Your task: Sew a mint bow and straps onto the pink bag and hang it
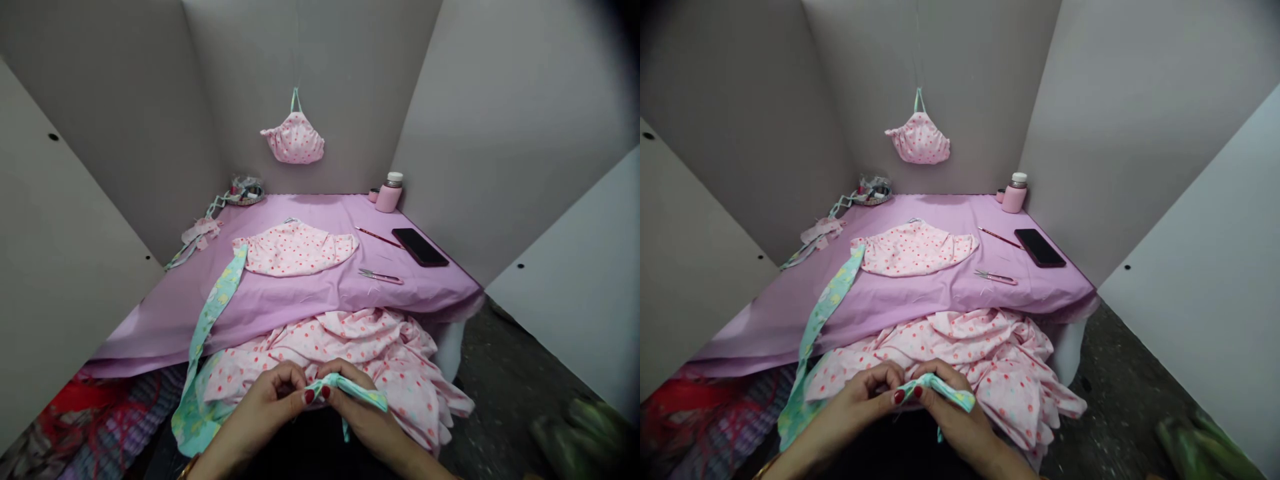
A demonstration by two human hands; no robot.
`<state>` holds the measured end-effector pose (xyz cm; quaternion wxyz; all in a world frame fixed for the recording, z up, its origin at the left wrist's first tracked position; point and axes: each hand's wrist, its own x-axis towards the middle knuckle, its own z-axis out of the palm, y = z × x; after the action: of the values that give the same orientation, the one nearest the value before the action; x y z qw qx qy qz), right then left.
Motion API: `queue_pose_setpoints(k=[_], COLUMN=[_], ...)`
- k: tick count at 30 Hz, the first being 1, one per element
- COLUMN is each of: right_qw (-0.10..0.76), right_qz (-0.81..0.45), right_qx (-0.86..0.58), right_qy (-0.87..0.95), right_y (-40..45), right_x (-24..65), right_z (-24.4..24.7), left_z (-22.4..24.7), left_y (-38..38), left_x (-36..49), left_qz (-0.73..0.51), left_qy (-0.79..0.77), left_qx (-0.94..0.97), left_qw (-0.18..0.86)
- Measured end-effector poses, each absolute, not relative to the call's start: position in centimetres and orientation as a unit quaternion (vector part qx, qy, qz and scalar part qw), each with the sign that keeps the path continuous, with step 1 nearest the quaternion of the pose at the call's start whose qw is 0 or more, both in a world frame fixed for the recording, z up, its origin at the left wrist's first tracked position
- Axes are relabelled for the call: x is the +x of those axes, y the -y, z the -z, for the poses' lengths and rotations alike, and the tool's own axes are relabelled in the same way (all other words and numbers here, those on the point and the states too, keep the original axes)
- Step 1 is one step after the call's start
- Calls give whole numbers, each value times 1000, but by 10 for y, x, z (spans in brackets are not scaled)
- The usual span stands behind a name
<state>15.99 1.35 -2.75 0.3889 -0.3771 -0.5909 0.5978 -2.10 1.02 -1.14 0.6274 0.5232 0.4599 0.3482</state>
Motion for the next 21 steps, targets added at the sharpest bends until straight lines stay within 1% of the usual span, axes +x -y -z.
queue_pose_setpoints(k=[3,5,8,10,16,21], right_qw=[387,384,374,371,370,371], right_qz=[-617,-635,-654,-656,-658,-639], right_qx=[-384,-389,-388,-381,-344,-349], right_qy=[567,545,531,535,557,576], right_y=[-13,-13,-14,-14,-14,-16], right_x=[156,155,155,155,155,156], right_z=[35,41,45,44,34,31], left_z=[5,4,7,10,7,2], left_y=[-9,-8,-8,-9,-8,-6], left_x=[-20,-18,-16,-15,-15,-16], left_qz=[-386,-382,-338,-297,-253,-231], left_qy=[-442,-432,-419,-427,-454,-477], left_qx=[546,523,465,440,407,334], left_qw=[598,627,703,732,751,779])
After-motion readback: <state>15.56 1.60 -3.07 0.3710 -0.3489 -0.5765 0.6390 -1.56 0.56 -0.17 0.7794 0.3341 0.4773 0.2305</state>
